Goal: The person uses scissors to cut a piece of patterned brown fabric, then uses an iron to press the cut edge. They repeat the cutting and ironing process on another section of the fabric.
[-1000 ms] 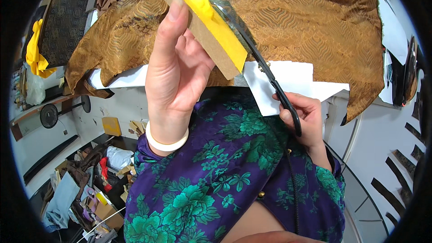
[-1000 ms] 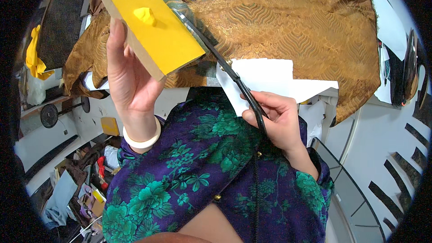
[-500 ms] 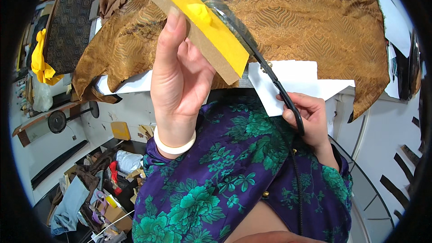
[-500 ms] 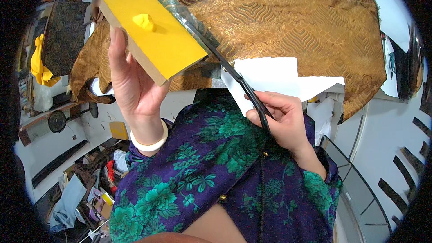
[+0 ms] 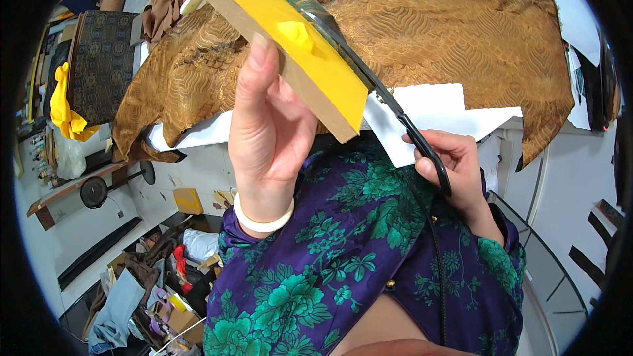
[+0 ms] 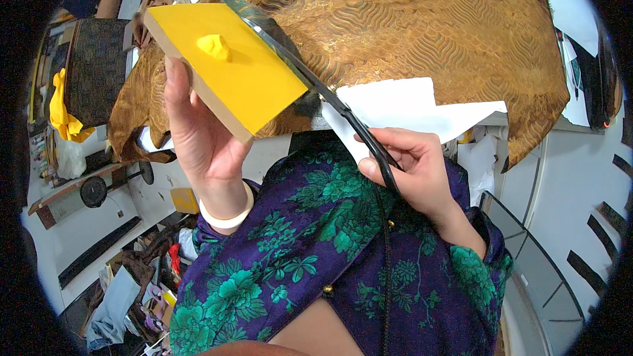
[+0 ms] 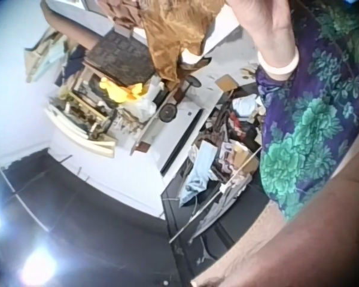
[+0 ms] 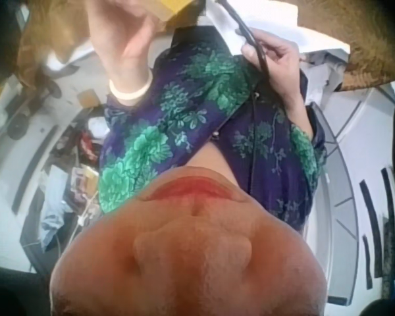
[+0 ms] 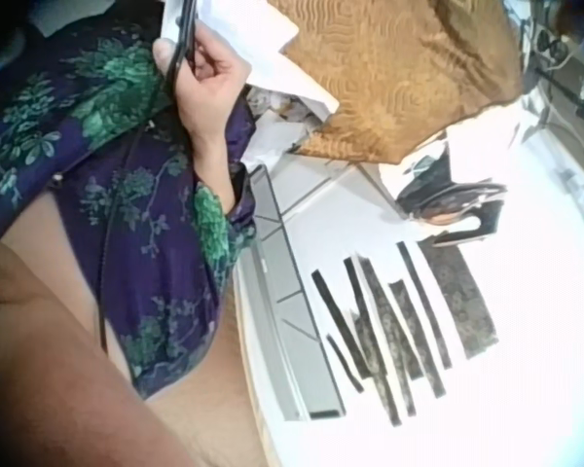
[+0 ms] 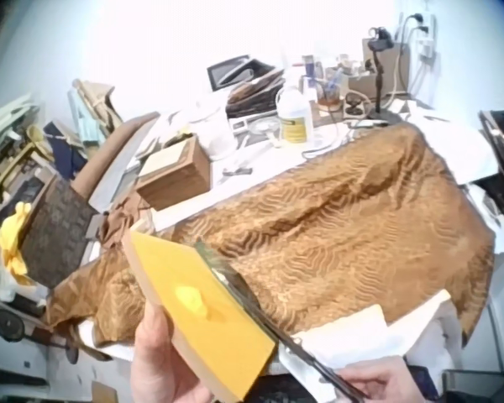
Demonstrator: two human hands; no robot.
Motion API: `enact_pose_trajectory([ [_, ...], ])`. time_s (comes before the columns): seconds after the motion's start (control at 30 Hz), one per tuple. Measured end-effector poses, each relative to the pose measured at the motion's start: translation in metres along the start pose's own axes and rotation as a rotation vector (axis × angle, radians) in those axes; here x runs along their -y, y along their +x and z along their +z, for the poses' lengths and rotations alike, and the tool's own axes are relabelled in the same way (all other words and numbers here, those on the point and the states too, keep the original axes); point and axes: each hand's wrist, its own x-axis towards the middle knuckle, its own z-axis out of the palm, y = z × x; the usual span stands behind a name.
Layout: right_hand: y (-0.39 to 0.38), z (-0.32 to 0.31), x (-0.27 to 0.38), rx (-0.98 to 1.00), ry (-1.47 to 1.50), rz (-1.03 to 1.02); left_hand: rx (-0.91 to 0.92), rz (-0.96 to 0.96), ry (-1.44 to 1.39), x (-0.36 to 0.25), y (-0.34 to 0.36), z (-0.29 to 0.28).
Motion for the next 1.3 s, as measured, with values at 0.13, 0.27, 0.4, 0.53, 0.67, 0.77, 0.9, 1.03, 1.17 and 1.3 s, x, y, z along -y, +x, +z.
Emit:
enact_pose_trajectory([
  [0.13, 0.001, 0.001, 0.0, -0.007, 0.027, 0.001, 0.04, 0.013, 0.13, 0.012, -0.005, 0.007],
  [0.27, -0.001, 0.001, -0.002, -0.014, 0.045, -0.011, 0.054, 0.008, 0.121, 0.013, -0.007, 0.007],
  [0.4, -0.002, 0.0, -0.001, 0.004, 0.055, -0.022, 0.03, 0.03, 0.087, 0.016, -0.008, 0.01],
  [0.53, 0.0, 0.003, -0.001, -0.016, 0.059, -0.042, -0.023, 0.029, 0.262, 0.019, -0.011, 0.018],
  [0.67, 0.0, 0.003, -0.002, -0.025, 0.082, -0.047, -0.053, 0.035, 0.348, 0.023, -0.01, 0.024],
  [0.77, 0.0, 0.001, -0.003, -0.001, 0.076, -0.051, -0.064, 0.031, 0.355, 0.022, -0.011, 0.028],
  [0.9, -0.001, 0.004, -0.001, -0.034, 0.064, -0.051, -0.073, 0.055, 0.368, 0.025, -0.012, 0.032],
  [1.03, 0.0, 0.002, -0.002, -0.015, 0.031, -0.066, -0.074, 0.066, 0.36, 0.025, -0.012, 0.031],
  [1.17, 0.0, 0.004, -0.001, -0.035, 0.032, -0.064, -0.086, 0.061, 0.351, 0.025, -0.012, 0.033],
  [1.3, 0.001, 0.003, -0.002, -0.02, 0.039, -0.066, -0.09, 0.065, 0.352, 0.025, -0.011, 0.034],
])
